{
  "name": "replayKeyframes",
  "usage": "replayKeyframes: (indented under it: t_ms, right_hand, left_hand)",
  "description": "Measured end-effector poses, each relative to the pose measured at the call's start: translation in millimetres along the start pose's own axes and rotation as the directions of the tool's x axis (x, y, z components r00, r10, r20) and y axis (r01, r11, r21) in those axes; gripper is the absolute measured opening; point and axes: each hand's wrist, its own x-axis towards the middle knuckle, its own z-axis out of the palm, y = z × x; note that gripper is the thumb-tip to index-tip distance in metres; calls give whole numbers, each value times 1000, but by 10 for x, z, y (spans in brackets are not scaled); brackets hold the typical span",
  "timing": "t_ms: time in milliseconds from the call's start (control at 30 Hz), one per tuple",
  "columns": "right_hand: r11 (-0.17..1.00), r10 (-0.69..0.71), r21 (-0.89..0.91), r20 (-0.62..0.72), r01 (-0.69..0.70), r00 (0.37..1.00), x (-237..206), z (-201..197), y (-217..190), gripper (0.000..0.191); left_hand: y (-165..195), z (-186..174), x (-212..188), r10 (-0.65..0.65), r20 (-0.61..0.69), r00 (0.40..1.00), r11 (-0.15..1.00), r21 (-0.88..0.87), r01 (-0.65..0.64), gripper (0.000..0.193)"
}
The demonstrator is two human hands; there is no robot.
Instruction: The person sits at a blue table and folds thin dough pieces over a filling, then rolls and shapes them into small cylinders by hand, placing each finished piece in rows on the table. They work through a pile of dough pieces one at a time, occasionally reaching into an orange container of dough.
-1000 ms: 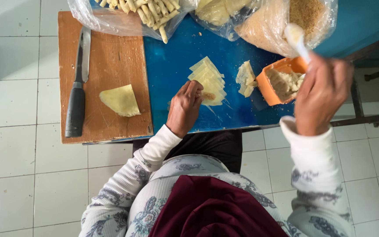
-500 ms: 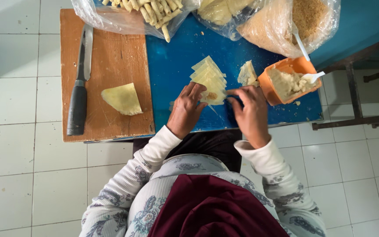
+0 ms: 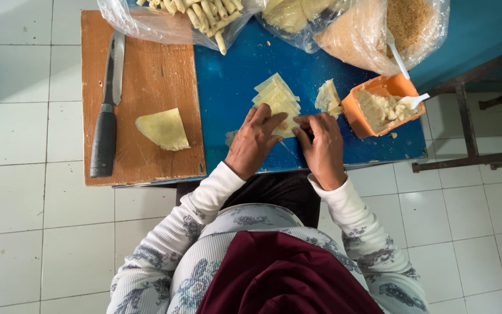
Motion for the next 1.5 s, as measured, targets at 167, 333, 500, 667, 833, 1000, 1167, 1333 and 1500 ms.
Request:
replayKeyframes:
  t_ms: [167, 333, 500, 667, 833, 1000, 1167, 1333, 1500]
  right_hand:
    - [1000, -29, -1, -24, 29, 999, 20, -3, -18, 16]
    - [961, 125, 246, 18, -126, 992, -3, -35, -82, 21]
    - [970, 78, 232, 7, -77, 997, -44, -57, -137, 37]
    - [985, -31, 170, 31, 25, 999, -104, -51, -164, 48]
    - [988, -151, 25, -1, 150, 989, -97, -27, -112, 37]
    - [984, -179, 22, -37, 179, 983, -50, 16, -73, 19]
    - [991, 24, 132, 35, -28, 999, 126, 44, -23, 7]
    - [980, 50, 192, 62, -61, 997, 255, 85, -8, 11]
    - [985, -157, 71, -5, 157, 988, 200, 95, -46, 15]
  left_hand:
    - [5, 38, 26, -11, -2, 1000, 999, 32, 11, 52]
    - [19, 36, 31, -9, -3, 1000, 999, 46, 9, 54]
    - [7, 24, 31, -27, 2, 1000, 1000, 7, 27, 58]
    - [-41, 1, 5, 34, -36, 999, 999, -25, -35, 62]
    - [-72, -2, 8, 43, -28, 999, 998, -45, -45, 57]
    - [-68, -20, 7, 61, -20, 998, 998, -20, -61, 53]
    - [-86, -2, 19, 36, -27, 999, 999, 19, -35, 29]
    - [-159, 83, 140, 10, -126, 992, 994, 106, 4, 5]
    - [-176, 119, 196, 14, -127, 992, 996, 91, -2, 5]
